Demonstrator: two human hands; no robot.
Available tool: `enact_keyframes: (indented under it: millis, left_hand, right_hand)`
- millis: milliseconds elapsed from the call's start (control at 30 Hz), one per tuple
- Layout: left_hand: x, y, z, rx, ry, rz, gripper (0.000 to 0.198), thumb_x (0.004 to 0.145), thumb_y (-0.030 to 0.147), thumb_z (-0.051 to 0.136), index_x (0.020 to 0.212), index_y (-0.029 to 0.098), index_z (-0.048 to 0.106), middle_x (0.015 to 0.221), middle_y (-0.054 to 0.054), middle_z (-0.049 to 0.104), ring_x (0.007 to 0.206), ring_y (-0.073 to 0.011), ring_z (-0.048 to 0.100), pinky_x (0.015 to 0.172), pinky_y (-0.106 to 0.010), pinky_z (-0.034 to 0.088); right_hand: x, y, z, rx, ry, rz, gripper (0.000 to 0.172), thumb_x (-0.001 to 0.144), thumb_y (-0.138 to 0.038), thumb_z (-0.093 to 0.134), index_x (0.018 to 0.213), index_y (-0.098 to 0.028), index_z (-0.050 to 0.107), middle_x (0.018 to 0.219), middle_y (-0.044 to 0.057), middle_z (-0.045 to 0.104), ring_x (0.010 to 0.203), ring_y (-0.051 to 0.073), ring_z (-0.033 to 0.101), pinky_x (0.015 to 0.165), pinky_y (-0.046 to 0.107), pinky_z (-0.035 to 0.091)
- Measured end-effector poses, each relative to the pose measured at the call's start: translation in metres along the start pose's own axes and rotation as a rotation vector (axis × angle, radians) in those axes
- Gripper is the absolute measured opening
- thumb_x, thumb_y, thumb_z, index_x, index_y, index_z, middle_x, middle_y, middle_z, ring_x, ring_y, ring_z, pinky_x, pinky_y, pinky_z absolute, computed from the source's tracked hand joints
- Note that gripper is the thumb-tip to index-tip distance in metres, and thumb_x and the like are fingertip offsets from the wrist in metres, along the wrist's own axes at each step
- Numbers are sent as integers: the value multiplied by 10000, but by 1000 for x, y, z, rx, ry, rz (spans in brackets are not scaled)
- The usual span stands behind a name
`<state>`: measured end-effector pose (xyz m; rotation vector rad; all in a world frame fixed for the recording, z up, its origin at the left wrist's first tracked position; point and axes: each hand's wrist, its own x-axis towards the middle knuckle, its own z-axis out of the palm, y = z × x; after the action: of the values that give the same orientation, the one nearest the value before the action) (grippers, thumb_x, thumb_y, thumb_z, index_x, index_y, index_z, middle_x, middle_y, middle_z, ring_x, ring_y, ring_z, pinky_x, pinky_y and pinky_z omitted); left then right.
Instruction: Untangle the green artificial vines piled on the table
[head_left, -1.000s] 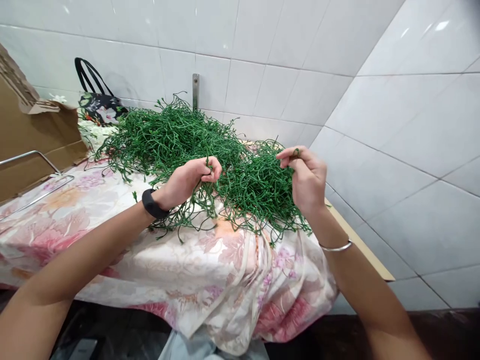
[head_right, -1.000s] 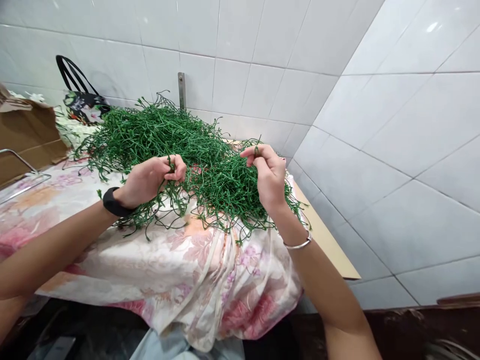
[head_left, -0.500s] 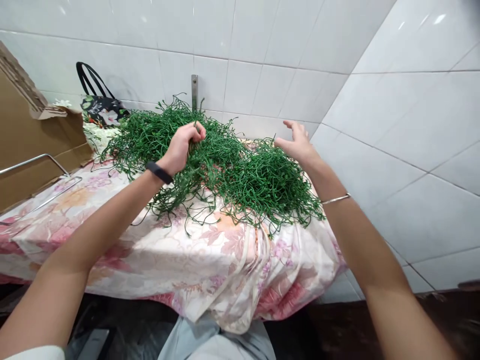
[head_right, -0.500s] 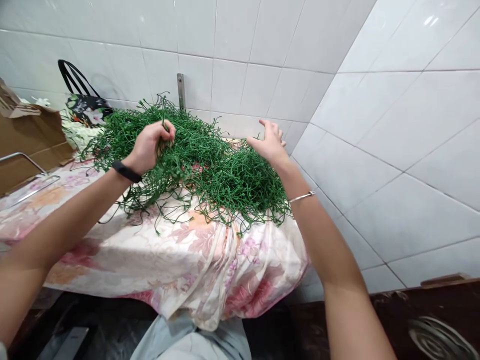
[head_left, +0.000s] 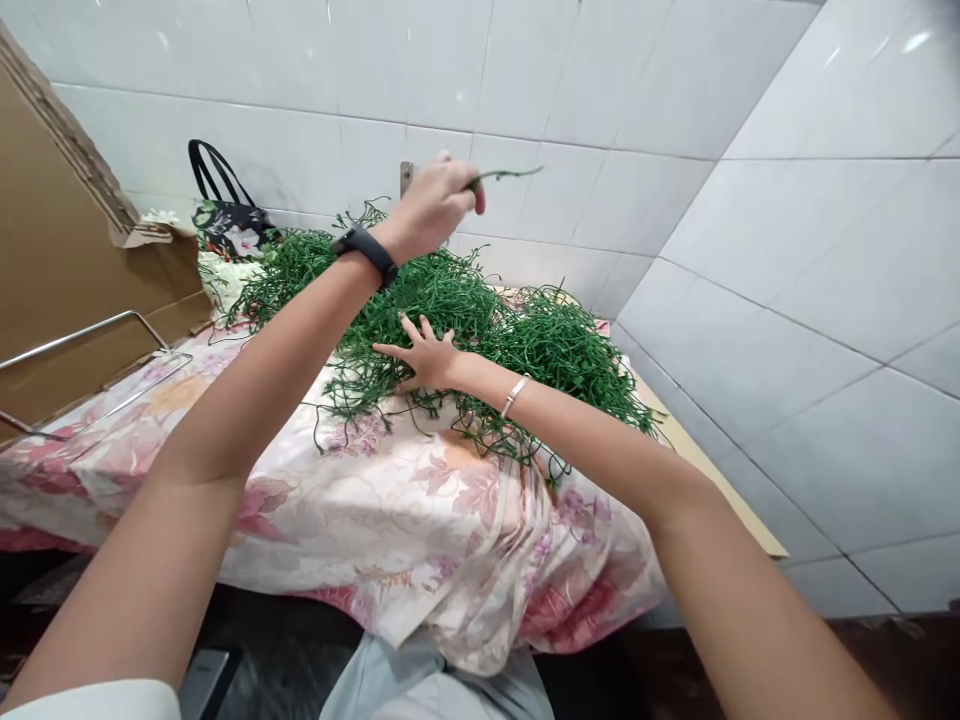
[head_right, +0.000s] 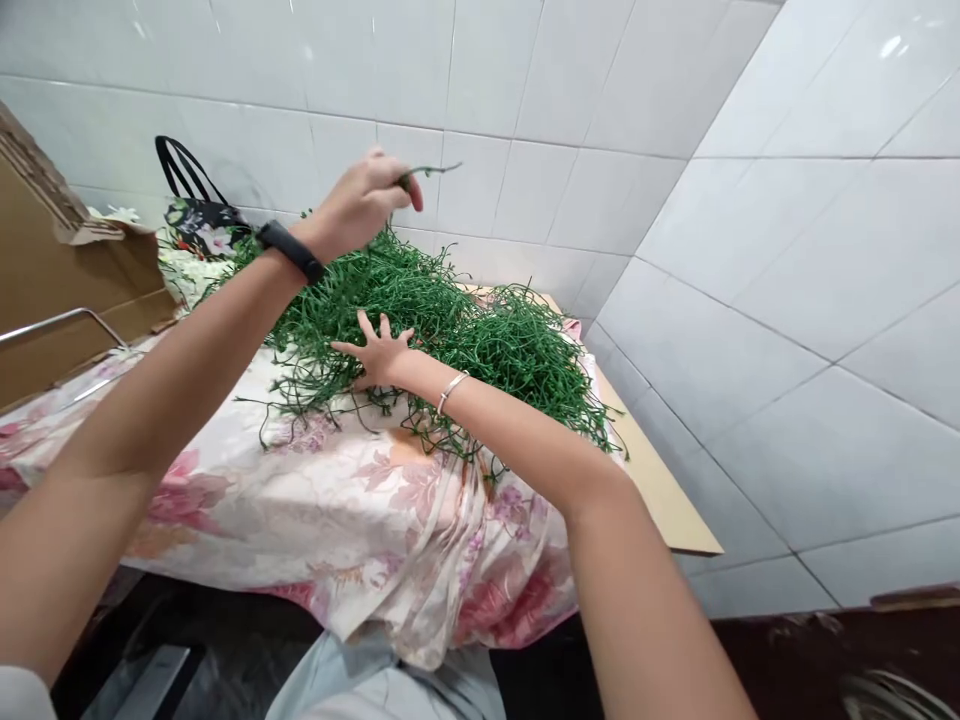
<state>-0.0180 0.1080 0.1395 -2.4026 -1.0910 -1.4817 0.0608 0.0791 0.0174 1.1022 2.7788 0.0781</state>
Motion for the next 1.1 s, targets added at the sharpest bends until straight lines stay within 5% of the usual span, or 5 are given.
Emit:
enact_keyframes:
  millis: [200,333,633,867,1100]
  left_hand:
    - [-22,9,0,21,-19,125,195,761,88,487,844,179,639,705,-36,562,828,-179,470,773,-329,370]
    - [-38,5,3,33,58,109,240,785,120,502,959,212,639,796,-43,594,827,-164,480,793,-332,361]
    - [-69,-11,-12,147,322,121,273,845,219,467,1078,287,590,788,-25,592,790,-152,469,729,-311,363]
    - [-62,19,-47,317,463,374,308,874,340,378,1129,340,550,884,-50,584,872,-166,424,834,-332,320]
    - [-118,22,27,-550,4,-259,378,712,331,630,1063,192,605,852,-47,640,746,-124,571,658,-264,453]
  right_hand:
    - [43,40,5,-58,109,23,600,789,-219,492,1332,-322,258,1464,40,12,1321,356,-47,948,684,-16]
    - [41,61,-16,48,19,-23,625,671,-320,637,1257,-290,423,1430,19,219,1315,324,148,1037,529,185]
    - [-27,104,-96,605,-4,-356,345,684,-270,617,1029,-270,627,1117,-21,595,1055,167,518,894,316,414]
    - [-82,106,-83,617,235,-209,249,680,-304,632,908,-214,671,840,25,657,778,141,580,702,288,465]
    - [-106,105,-31,757,603,-82,199,743,-278,546,878,-159,631,871,43,639,780,127,586,754,301,473]
